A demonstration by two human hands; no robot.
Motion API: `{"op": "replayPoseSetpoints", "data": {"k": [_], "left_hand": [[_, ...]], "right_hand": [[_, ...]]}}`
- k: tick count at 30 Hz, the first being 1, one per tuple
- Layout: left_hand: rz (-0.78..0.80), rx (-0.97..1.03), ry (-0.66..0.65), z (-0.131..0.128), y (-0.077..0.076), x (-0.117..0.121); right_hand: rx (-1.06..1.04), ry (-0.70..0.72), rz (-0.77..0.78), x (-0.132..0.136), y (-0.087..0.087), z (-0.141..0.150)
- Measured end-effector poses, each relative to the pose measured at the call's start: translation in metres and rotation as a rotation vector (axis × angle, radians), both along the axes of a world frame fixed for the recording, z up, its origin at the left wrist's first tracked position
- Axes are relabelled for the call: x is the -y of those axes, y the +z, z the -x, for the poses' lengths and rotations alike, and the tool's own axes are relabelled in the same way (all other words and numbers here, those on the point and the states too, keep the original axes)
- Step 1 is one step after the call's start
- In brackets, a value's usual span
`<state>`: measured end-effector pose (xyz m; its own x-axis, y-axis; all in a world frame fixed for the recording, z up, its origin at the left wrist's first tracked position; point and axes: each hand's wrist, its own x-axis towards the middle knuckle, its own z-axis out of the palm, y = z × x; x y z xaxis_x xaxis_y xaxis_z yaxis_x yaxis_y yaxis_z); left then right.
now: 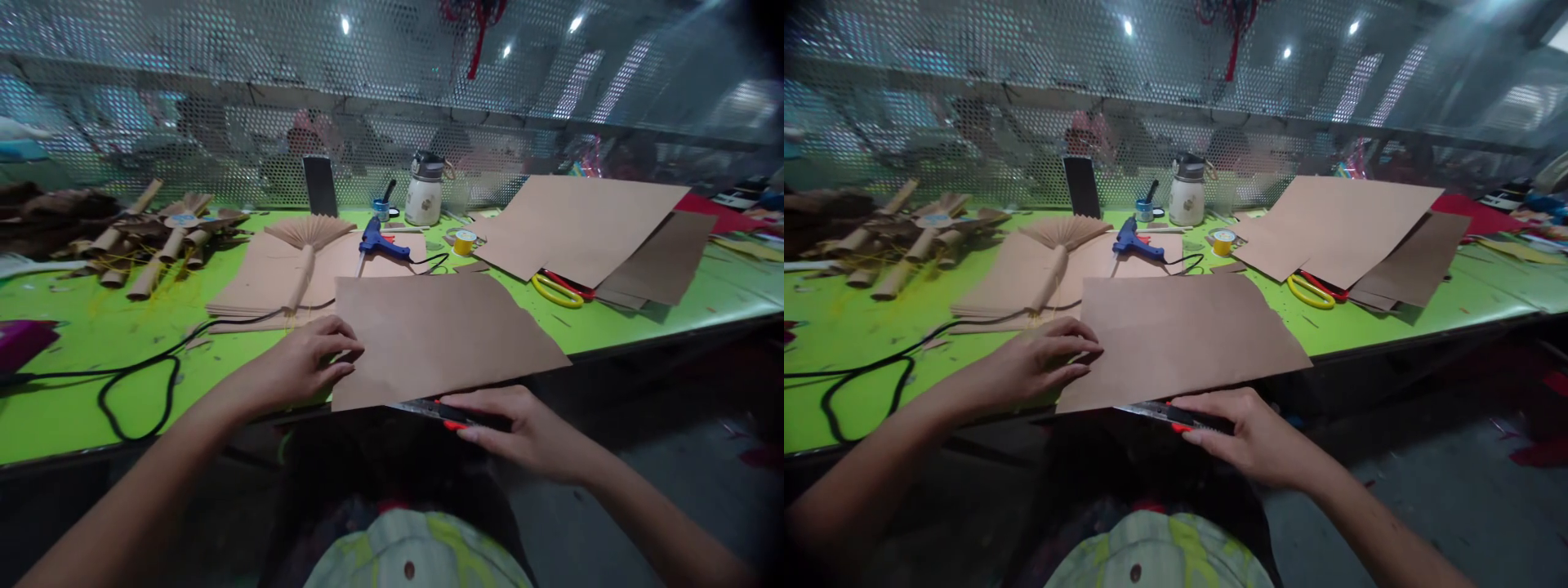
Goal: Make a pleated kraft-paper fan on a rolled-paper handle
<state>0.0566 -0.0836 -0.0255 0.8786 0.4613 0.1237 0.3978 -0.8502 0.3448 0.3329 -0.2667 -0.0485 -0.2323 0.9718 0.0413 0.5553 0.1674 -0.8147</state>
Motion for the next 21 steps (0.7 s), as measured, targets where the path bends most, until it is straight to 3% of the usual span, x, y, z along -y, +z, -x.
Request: {"op": "replayPoseSetpoints", "data": {"k": [5, 21], "left_hand": [[0.018, -0.005, -0.035, 0.009, -0.009, -0.003], [0.042, 0.048, 0.023, 0.011, -0.004, 0.008]], "right_hand": [[0.004, 0.001, -0.022, -0.002, -0.004, 0.005], [0.004, -0.002, -0.019, -0.004, -0.010, 0.013]]}}
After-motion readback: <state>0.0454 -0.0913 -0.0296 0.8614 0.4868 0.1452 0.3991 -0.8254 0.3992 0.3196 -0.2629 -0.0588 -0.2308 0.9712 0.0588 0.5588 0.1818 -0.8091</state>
